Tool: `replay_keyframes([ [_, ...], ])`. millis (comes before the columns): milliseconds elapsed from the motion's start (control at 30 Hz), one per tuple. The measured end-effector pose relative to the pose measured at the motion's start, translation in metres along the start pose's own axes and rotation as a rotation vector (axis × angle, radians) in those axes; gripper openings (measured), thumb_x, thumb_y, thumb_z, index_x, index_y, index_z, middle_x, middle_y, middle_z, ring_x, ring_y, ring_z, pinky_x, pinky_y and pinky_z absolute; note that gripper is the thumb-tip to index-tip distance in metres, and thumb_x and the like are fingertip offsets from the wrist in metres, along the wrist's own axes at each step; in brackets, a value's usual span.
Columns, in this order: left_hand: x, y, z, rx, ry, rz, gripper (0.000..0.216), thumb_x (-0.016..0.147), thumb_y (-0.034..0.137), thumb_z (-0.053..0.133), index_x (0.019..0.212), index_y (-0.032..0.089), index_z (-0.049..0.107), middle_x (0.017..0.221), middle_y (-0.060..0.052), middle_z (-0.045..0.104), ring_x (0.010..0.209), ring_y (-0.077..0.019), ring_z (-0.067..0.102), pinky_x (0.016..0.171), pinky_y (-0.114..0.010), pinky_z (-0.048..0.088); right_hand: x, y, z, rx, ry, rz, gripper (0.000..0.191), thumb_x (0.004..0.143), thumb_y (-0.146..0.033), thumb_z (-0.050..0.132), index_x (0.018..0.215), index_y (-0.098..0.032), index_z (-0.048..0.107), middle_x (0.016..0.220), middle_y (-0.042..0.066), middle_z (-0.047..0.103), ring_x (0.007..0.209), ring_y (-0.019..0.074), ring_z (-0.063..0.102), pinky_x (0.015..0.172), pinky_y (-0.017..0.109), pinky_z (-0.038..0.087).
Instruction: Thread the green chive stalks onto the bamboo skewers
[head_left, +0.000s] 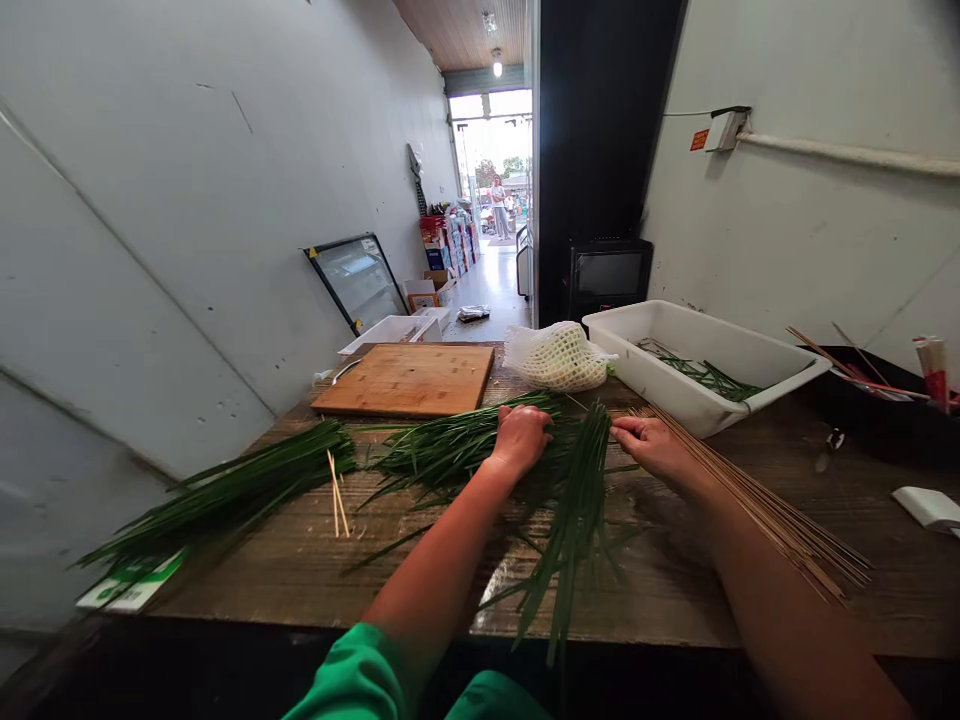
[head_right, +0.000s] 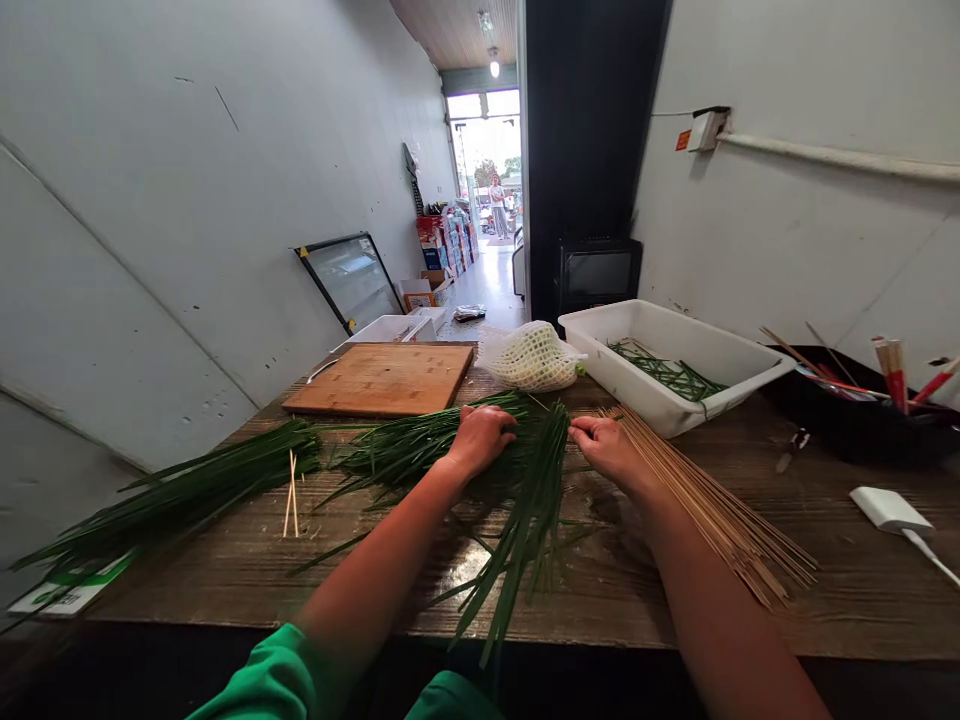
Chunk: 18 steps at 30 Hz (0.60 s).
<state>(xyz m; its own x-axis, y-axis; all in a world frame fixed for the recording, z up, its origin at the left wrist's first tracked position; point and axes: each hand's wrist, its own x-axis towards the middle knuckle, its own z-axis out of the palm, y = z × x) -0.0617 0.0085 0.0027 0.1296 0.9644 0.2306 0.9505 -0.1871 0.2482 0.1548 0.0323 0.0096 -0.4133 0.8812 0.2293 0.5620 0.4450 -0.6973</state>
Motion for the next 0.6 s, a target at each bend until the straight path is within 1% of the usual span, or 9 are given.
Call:
replay_keyframes([
  [100, -0.001, 0.002, 0.000, 0.043, -0.016, 0.015, 0.017, 0.075, 0.019, 0.060, 0.086, 0.021, 0.073, 0.090, -0.011, 0.066, 0.096, -0.0274, 0.054, 0.085, -0.040, 0.032, 0.000, 0.001, 0.001, -0.004, 0.005, -0.003, 0.036, 0.078, -0.038, 0.044, 0.078, -0.014, 0.071, 0.061, 0.001, 0.059, 0.058, 0.0150, 0.049, 0.054, 0.024, 0.036],
  [200, -0.002, 0.007, 0.000, 0.031, -0.010, 0.030, 0.016, 0.076, 0.018, 0.058, 0.082, 0.020, 0.073, 0.087, -0.011, 0.066, 0.095, -0.0278, 0.054, 0.084, -0.040, 0.032, 0.000, 0.000, 0.001, 0.001, -0.007, -0.001, 0.037, 0.078, -0.038, 0.044, 0.077, -0.014, 0.071, 0.063, 0.002, 0.060, 0.059, 0.0154, 0.050, 0.054, 0.025, 0.037],
  [333, -0.001, 0.012, 0.001, -0.052, 0.110, 0.003, 0.017, 0.080, 0.019, 0.053, 0.078, 0.018, 0.071, 0.084, -0.011, 0.068, 0.092, -0.0265, 0.057, 0.086, -0.041, 0.031, -0.001, -0.001, 0.001, 0.008, -0.025, -0.005, 0.036, 0.078, -0.036, 0.043, 0.084, -0.014, 0.072, 0.067, 0.002, 0.063, 0.063, 0.0162, 0.052, 0.058, 0.025, 0.038],
  [400, 0.001, 0.012, 0.003, -0.168, 0.183, -0.046, 0.018, 0.081, 0.021, 0.052, 0.080, 0.018, 0.070, 0.083, -0.009, 0.069, 0.087, -0.0234, 0.059, 0.086, -0.039, 0.033, -0.001, -0.002, 0.001, 0.006, -0.029, -0.009, 0.036, 0.079, -0.035, 0.043, 0.086, -0.014, 0.072, 0.066, 0.002, 0.062, 0.064, 0.0165, 0.053, 0.059, 0.025, 0.038],
  [467, 0.005, 0.010, 0.006, -0.331, 0.241, -0.122, 0.017, 0.081, 0.021, 0.052, 0.084, 0.018, 0.069, 0.084, -0.007, 0.070, 0.081, -0.0201, 0.061, 0.083, -0.035, 0.037, -0.001, -0.002, 0.001, -0.001, -0.031, -0.006, 0.037, 0.079, -0.036, 0.043, 0.086, -0.013, 0.072, 0.060, 0.001, 0.060, 0.063, 0.0167, 0.052, 0.058, 0.025, 0.038],
  [533, 0.009, 0.008, 0.009, -0.509, 0.276, -0.193, 0.018, 0.079, 0.019, 0.055, 0.089, 0.017, 0.068, 0.083, -0.006, 0.071, 0.076, -0.0179, 0.062, 0.077, -0.031, 0.041, -0.001, -0.003, 0.002, -0.002, -0.036, 0.000, 0.038, 0.079, -0.036, 0.043, 0.086, -0.013, 0.072, 0.057, 0.001, 0.057, 0.062, 0.0166, 0.051, 0.056, 0.025, 0.037],
  [600, 0.012, 0.007, 0.011, -0.659, 0.300, -0.227, 0.018, 0.077, 0.017, 0.056, 0.090, 0.016, 0.069, 0.079, -0.006, 0.071, 0.072, -0.0165, 0.062, 0.072, -0.029, 0.043, -0.001, -0.003, 0.002, 0.006, -0.040, -0.006, 0.038, 0.079, -0.037, 0.043, 0.087, -0.013, 0.072, 0.059, 0.001, 0.058, 0.061, 0.0160, 0.050, 0.056, 0.024, 0.037],
])
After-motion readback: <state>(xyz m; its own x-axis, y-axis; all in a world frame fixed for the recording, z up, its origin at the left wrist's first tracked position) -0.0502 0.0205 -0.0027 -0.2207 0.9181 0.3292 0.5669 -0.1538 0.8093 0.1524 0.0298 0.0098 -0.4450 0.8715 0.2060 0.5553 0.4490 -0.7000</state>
